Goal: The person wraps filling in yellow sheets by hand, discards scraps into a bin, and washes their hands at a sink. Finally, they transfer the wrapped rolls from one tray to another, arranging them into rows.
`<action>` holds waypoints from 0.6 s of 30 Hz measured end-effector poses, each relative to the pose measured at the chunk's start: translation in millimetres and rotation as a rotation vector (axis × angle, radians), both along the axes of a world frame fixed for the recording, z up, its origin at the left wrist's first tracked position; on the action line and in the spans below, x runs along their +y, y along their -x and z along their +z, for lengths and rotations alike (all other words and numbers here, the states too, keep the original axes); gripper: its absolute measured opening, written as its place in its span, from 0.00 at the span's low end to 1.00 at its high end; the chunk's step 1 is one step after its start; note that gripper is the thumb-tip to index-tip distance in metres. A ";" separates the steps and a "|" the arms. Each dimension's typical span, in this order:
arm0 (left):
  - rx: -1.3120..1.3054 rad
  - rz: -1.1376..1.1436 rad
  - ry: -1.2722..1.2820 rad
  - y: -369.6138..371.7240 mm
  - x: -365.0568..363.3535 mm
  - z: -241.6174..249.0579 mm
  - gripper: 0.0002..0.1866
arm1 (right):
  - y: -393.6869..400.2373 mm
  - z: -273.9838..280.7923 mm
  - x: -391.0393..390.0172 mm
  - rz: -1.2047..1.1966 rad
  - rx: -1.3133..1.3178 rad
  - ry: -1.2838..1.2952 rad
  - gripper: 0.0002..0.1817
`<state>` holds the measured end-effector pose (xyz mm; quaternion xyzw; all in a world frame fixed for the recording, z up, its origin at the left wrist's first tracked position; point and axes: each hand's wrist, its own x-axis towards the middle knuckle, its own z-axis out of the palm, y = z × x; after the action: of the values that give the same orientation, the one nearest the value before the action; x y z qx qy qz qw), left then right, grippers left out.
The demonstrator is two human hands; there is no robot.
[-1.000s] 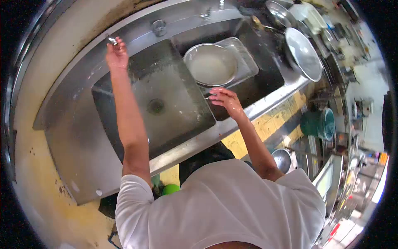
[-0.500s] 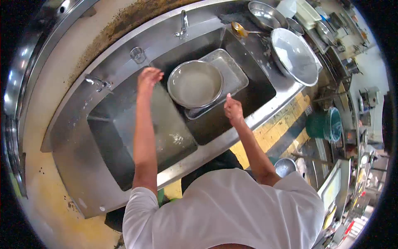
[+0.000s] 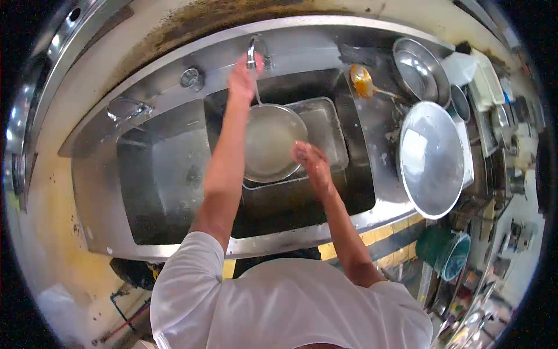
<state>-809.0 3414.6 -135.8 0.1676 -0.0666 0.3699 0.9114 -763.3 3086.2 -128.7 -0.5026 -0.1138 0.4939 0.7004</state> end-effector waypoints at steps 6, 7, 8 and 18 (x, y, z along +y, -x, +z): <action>0.565 0.187 0.184 -8.2 -58.1 -53.0 0.26 | 9.4 5.4 126.3 0.243 -0.160 -0.307 0.22; 0.520 0.226 0.177 -5.8 -66.5 -37.6 0.29 | 15.2 -2.0 145.2 0.259 -0.275 -0.215 0.23; 0.564 0.304 0.082 -3.5 -77.0 -16.0 0.28 | 17.5 -12.4 162.2 0.248 -0.447 -0.204 0.25; 1.228 0.523 -0.546 11.3 -57.9 -2.8 0.28 | 35.7 -0.1 186.1 0.212 0.028 -0.138 0.30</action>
<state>-820.3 3356.8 -138.6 0.5776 0.4098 0.3852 0.5916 -799.0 3272.2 -128.9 -0.4313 -0.1901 0.5632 0.6787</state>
